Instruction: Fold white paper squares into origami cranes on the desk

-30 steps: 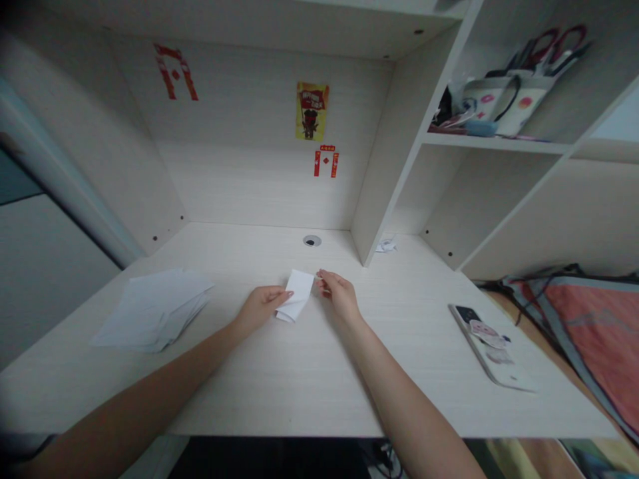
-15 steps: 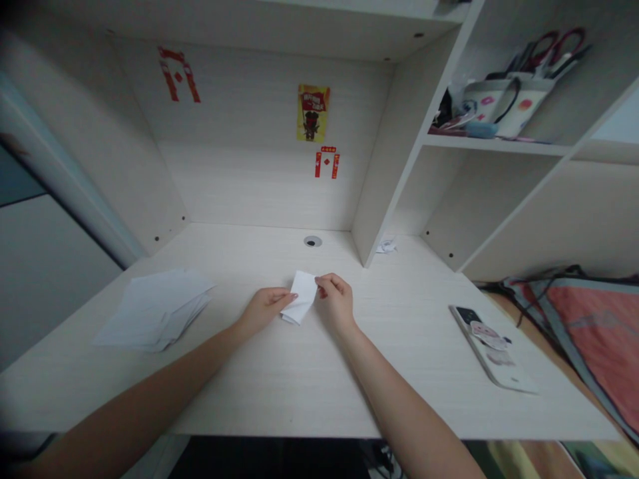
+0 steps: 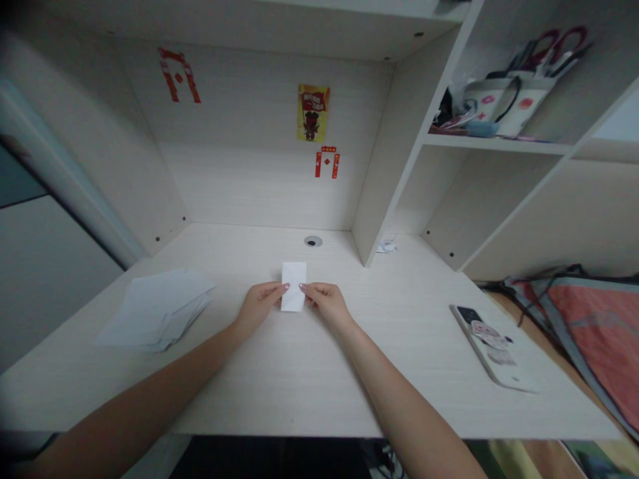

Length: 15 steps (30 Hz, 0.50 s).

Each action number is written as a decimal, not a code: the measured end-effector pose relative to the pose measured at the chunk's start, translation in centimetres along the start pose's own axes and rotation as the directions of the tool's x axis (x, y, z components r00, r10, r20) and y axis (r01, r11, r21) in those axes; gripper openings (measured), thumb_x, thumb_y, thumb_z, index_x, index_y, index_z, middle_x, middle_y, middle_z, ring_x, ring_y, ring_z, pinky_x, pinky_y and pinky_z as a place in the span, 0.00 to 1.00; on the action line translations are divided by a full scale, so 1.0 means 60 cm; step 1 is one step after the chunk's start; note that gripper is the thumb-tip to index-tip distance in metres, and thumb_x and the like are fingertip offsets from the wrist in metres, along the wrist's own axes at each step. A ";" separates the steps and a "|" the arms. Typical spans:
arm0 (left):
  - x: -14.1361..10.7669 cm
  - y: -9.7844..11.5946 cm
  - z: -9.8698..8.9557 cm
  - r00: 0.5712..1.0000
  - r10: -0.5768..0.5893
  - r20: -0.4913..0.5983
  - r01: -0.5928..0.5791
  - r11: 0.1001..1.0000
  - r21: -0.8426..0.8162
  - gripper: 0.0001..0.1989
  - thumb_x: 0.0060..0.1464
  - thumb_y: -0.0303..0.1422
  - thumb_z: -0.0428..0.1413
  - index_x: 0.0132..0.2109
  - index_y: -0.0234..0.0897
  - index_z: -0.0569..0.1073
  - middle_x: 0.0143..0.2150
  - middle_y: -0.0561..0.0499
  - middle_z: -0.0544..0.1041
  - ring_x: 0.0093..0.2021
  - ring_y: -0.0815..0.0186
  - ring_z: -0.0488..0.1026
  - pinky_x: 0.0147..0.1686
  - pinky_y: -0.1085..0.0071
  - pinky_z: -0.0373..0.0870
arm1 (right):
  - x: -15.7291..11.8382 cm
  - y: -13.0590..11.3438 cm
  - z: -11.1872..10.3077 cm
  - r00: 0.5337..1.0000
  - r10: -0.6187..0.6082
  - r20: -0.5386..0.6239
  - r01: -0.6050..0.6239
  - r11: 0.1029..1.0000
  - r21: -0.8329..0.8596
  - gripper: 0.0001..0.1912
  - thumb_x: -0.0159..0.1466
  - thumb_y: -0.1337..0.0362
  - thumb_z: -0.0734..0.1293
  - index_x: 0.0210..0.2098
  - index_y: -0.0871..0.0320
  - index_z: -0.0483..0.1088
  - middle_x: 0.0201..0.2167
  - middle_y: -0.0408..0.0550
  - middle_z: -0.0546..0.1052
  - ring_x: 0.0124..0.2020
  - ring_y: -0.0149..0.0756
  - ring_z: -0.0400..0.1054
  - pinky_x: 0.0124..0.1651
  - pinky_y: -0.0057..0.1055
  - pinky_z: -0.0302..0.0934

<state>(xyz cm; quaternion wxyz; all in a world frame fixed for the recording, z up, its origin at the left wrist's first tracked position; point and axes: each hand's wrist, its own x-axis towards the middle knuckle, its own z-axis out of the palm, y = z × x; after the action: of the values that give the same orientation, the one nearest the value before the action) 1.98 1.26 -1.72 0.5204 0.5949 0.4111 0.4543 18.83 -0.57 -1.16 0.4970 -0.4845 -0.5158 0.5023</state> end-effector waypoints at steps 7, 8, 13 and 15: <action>-0.002 0.004 0.001 0.999 -0.043 0.027 0.044 0.999 -0.014 0.16 0.49 0.43 0.55 0.28 0.31 0.73 0.23 0.52 0.72 0.24 0.69 0.67 0.26 0.74 0.63 | 0.001 0.011 -0.001 0.992 -0.126 -0.011 0.122 0.975 -0.188 0.19 0.54 0.50 0.66 0.22 0.60 0.72 0.19 0.44 0.70 0.22 0.30 0.58 0.27 0.28 0.51; -0.001 0.002 0.000 0.999 -0.039 0.038 0.039 0.999 -0.008 0.16 0.49 0.43 0.55 0.29 0.31 0.73 0.23 0.52 0.72 0.24 0.69 0.67 0.25 0.74 0.63 | 0.000 0.011 -0.002 0.991 -0.131 -0.016 0.125 0.970 -0.211 0.19 0.54 0.50 0.65 0.22 0.61 0.73 0.20 0.44 0.70 0.22 0.30 0.58 0.27 0.28 0.52; 0.002 -0.008 0.001 0.996 -0.037 0.080 0.034 0.999 0.036 0.19 0.49 0.45 0.54 0.29 0.31 0.73 0.23 0.52 0.71 0.23 0.70 0.66 0.23 0.75 0.60 | -0.004 0.011 -0.002 0.989 -0.147 -0.021 0.137 0.959 -0.249 0.20 0.54 0.49 0.66 0.20 0.61 0.71 0.17 0.43 0.67 0.20 0.29 0.55 0.24 0.27 0.48; 0.003 -0.011 0.001 0.997 -0.042 0.066 0.038 0.997 0.070 0.20 0.49 0.46 0.54 0.25 0.31 0.72 0.21 0.53 0.69 0.21 0.71 0.64 0.22 0.75 0.58 | -0.005 0.012 -0.001 0.989 -0.148 -0.026 0.137 0.957 -0.258 0.21 0.53 0.48 0.66 0.19 0.61 0.70 0.16 0.42 0.64 0.20 0.28 0.53 0.24 0.27 0.47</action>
<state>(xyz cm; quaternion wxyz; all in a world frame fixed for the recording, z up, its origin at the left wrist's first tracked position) 2.07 1.46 -2.33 0.5221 0.6189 0.4206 0.4092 18.91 -0.84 -1.91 0.4769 -0.5172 -0.5983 0.3836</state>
